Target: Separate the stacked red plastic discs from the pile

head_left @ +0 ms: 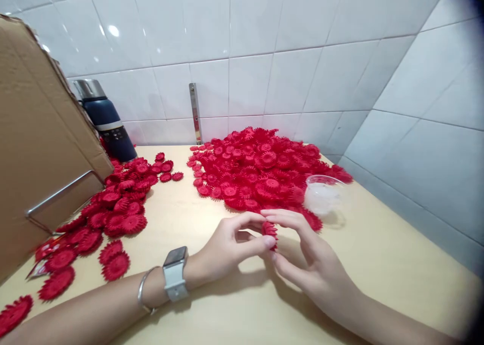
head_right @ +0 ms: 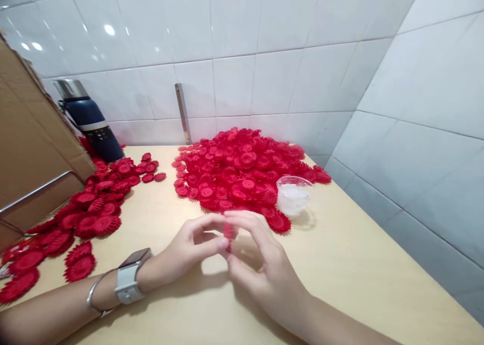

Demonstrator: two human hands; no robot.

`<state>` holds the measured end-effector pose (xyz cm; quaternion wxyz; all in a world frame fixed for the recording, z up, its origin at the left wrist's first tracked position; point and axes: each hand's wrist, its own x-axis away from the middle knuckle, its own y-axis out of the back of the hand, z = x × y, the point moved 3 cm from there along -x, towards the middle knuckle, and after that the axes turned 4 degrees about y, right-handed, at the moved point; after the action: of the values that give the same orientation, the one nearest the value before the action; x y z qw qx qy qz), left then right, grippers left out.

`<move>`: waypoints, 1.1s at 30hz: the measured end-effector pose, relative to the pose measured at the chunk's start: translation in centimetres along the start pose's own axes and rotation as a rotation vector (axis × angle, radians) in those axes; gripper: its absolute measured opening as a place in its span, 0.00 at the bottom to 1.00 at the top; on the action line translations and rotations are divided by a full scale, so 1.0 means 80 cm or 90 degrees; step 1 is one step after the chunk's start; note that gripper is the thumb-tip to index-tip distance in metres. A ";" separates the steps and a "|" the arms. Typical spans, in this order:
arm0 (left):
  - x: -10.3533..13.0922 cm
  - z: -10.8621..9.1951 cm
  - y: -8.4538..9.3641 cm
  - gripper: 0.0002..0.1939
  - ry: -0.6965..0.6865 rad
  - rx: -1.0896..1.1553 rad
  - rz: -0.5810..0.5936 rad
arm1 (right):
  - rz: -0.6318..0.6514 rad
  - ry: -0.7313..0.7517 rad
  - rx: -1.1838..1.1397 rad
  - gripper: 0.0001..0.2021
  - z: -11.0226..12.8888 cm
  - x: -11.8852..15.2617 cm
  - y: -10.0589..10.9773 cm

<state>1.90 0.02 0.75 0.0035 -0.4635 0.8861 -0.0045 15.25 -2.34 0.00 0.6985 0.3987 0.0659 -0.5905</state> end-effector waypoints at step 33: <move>-0.012 0.011 0.007 0.22 0.113 0.072 0.003 | 0.039 -0.109 -0.074 0.21 -0.001 -0.007 -0.003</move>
<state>2.01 1.07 -0.12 -0.0488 -0.4584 0.8823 -0.0950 14.90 -1.85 0.17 0.7412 0.3077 0.0279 -0.5960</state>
